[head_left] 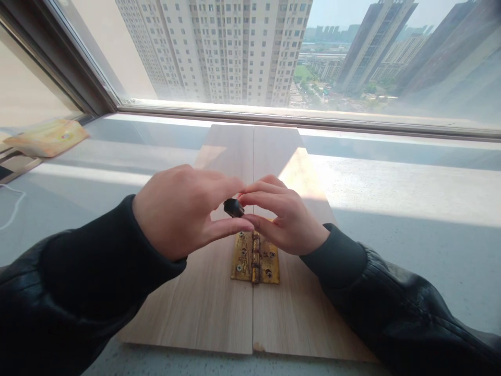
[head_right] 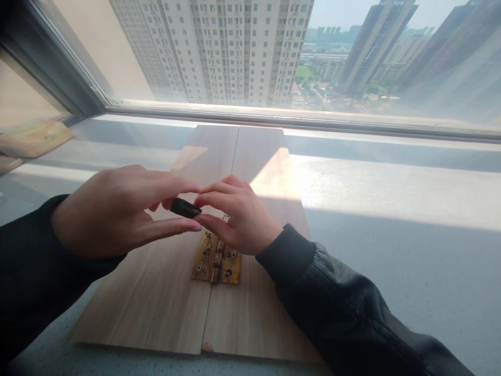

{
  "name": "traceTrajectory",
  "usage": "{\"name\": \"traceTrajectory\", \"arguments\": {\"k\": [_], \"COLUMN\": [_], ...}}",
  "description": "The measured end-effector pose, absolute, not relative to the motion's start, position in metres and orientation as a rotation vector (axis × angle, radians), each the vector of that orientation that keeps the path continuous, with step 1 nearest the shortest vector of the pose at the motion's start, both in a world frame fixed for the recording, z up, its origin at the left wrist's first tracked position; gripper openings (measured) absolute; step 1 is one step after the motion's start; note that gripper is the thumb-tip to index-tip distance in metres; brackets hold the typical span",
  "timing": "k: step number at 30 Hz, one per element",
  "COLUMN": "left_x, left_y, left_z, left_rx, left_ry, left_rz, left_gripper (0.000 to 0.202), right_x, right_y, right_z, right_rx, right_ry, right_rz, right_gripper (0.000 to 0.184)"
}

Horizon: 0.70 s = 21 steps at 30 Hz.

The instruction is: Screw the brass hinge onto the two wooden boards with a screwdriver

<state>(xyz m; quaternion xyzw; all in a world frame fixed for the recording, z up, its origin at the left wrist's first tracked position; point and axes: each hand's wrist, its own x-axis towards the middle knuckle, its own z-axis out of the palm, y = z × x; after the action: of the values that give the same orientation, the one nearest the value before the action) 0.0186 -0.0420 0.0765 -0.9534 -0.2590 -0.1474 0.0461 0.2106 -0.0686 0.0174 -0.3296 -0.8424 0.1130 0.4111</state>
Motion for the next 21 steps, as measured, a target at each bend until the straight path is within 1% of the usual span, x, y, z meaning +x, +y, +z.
{"name": "traceTrajectory", "arguments": {"k": [3, 5, 7, 9, 11, 14, 16, 18, 21], "left_x": [0.015, 0.013, 0.013, 0.016, 0.02, 0.026, 0.028, 0.028, 0.024], "left_y": [-0.039, -0.037, -0.035, -0.036, -0.039, -0.045, -0.047, -0.046, -0.04], "left_z": [0.076, 0.076, 0.075, 0.075, 0.074, 0.075, 0.076, 0.077, 0.08], "left_rx": [-3.113, -3.129, -3.105, -3.063, -3.011, -2.966, -2.948, -2.969, -3.108], "left_ry": [-0.567, -0.515, -0.489, -0.498, -0.577, -0.71, -0.778, -0.764, -0.543], "left_rz": [-0.589, -0.643, -0.644, -0.605, -0.553, -0.48, -0.465, -0.517, -0.633], "left_gripper": [0.016, 0.011, 0.008, 0.009, 0.016, 0.026, 0.029, 0.025, 0.021], "right_x": [0.214, 0.215, 0.215, 0.214, 0.212, 0.209, 0.209, 0.21, 0.211], "right_y": [-0.067, -0.067, -0.068, -0.069, -0.07, -0.072, -0.073, -0.073, -0.072], "right_z": [0.02, 0.021, 0.021, 0.02, 0.017, 0.015, 0.014, 0.015, 0.016], "right_rx": [-0.807, -0.779, -0.767, -0.784, -0.827, -0.88, -0.875, -0.861, -0.85], "right_ry": [-2.144, -2.146, -2.133, -2.106, -2.068, -1.996, -1.967, -1.961, -1.985], "right_rz": [0.326, 0.377, 0.415, 0.416, 0.383, 0.325, 0.342, 0.386, 0.437], "right_gripper": [0.01, 0.009, 0.013, 0.023, 0.029, 0.022, 0.018, 0.017, 0.013]}}
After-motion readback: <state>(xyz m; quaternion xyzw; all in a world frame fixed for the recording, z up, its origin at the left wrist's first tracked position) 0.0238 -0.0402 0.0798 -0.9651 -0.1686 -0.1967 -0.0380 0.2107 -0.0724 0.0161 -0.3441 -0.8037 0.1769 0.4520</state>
